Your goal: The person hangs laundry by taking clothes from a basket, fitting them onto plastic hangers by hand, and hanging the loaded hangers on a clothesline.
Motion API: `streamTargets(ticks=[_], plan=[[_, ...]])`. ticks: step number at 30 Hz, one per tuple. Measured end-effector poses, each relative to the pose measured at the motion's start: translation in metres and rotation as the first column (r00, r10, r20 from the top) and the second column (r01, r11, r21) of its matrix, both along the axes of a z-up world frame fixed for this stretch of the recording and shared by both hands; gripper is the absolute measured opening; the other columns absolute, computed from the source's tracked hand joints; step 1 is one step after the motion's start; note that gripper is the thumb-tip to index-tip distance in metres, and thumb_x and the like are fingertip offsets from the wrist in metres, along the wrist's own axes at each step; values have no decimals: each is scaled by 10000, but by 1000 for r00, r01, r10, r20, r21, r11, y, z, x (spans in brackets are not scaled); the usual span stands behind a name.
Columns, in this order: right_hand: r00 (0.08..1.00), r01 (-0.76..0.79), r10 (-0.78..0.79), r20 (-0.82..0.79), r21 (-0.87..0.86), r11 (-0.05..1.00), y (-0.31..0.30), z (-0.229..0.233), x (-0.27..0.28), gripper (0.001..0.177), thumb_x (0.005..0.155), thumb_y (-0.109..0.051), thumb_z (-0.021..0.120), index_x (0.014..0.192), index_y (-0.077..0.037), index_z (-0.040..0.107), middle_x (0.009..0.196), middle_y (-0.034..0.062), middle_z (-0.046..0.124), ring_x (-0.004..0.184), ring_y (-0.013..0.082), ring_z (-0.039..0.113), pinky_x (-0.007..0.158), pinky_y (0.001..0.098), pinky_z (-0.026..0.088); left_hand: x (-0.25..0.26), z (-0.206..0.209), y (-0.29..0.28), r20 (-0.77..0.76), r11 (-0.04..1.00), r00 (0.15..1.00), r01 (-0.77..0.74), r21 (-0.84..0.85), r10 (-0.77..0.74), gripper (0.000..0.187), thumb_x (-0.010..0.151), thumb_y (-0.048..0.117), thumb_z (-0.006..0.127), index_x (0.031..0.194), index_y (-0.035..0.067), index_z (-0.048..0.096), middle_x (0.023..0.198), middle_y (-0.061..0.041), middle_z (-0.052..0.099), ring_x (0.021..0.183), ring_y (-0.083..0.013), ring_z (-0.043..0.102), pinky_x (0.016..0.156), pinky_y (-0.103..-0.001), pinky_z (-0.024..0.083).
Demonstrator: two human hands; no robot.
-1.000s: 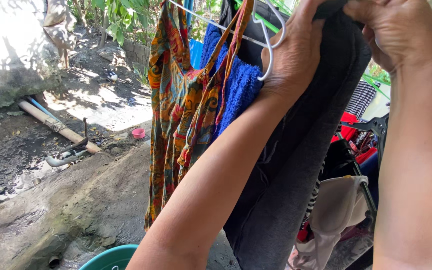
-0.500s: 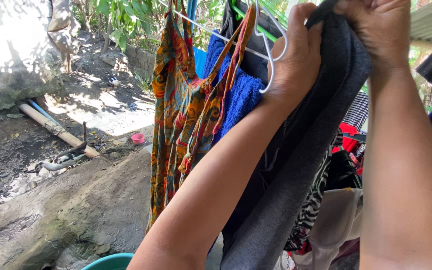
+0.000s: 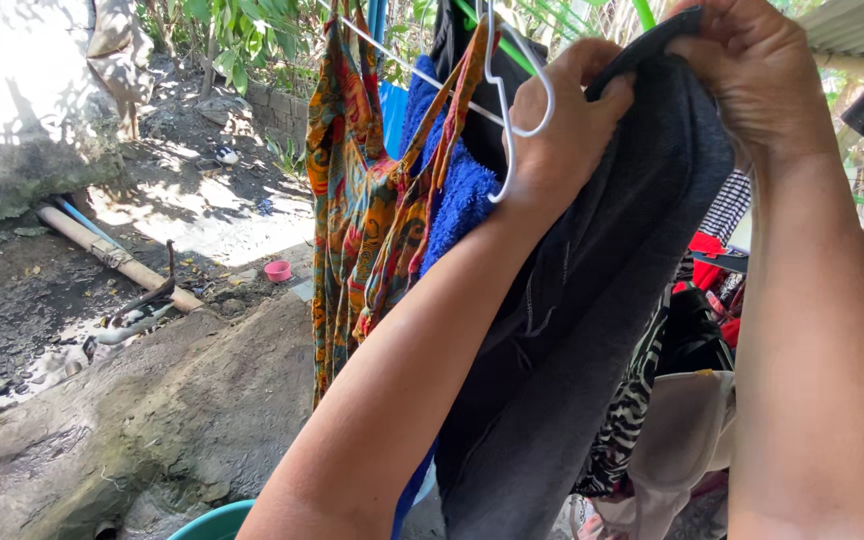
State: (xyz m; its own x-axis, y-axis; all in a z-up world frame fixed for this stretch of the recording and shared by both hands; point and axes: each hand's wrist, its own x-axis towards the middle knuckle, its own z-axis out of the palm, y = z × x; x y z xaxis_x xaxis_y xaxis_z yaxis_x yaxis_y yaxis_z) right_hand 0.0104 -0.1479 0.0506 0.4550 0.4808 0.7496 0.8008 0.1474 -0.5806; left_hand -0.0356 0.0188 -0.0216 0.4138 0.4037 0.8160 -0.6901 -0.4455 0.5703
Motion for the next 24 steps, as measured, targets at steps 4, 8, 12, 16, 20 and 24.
streamTargets(ticks=[4, 8, 12, 16, 20, 24], plan=[[997, -57, 57, 60, 0, 998, -4, -8, 13, 236, 1000, 55, 672, 1178, -99, 685, 1074, -28, 705, 997, 34, 676, 918, 174, 564, -11, 0, -5, 217, 997, 976, -49, 65, 34, 334, 920, 277, 686, 1247, 205, 691, 1103, -43, 778, 1025, -216, 779, 910, -344, 602], [974, -175, 180, -140, 44, 983, -16, -18, 27, 183, 1121, 52, 653, 1267, -38, 717, 1119, 38, 740, 959, 70, 698, 905, 205, 573, -9, -1, -5, 157, 997, 987, -51, 54, 42, 307, 946, 378, 717, 1208, 220, 700, 1062, -19, 792, 988, -189, 794, 884, -331, 612], [993, 35, -42, -109, -61, 998, -24, -15, 8, 150, 1110, -44, 639, 1240, -38, 714, 1093, 68, 748, 979, 81, 733, 884, 203, 610, -7, -11, -6, 194, 990, 979, -88, 108, 66, 282, 990, 377, 686, 1228, 225, 697, 1131, -2, 783, 1025, -193, 784, 917, -328, 603], [971, 235, -240, -7, -181, 955, -24, 5, -23, 160, 1066, -121, 599, 1136, -25, 706, 941, 115, 674, 824, 150, 618, 730, 290, 511, 1, -15, -15, 249, 996, 967, -76, 46, 62, 303, 993, 377, 691, 1249, 215, 692, 1109, -14, 773, 1025, -195, 774, 963, -325, 602], [426, 714, -383, 820, -45, 698, 4, 15, -37, 306, 1128, -251, 645, 1190, 45, 689, 1071, 256, 692, 960, 404, 667, 796, 497, 523, 4, -13, -20, 238, 994, 966, -105, 23, 96, 306, 981, 374, 688, 1247, 222, 693, 1116, -20, 770, 1028, -197, 772, 943, -332, 598], [258, 852, -517, 816, 60, 520, 41, 15, -27, 260, 1025, -197, 723, 1118, 45, 708, 962, 279, 694, 850, 446, 678, 780, 553, 542, 13, -25, -9, 108, 990, 986, -133, 44, 127, 217, 1064, 322, 613, 1194, 174, 703, 1028, -62, 754, 961, -238, 760, 844, -358, 593]])
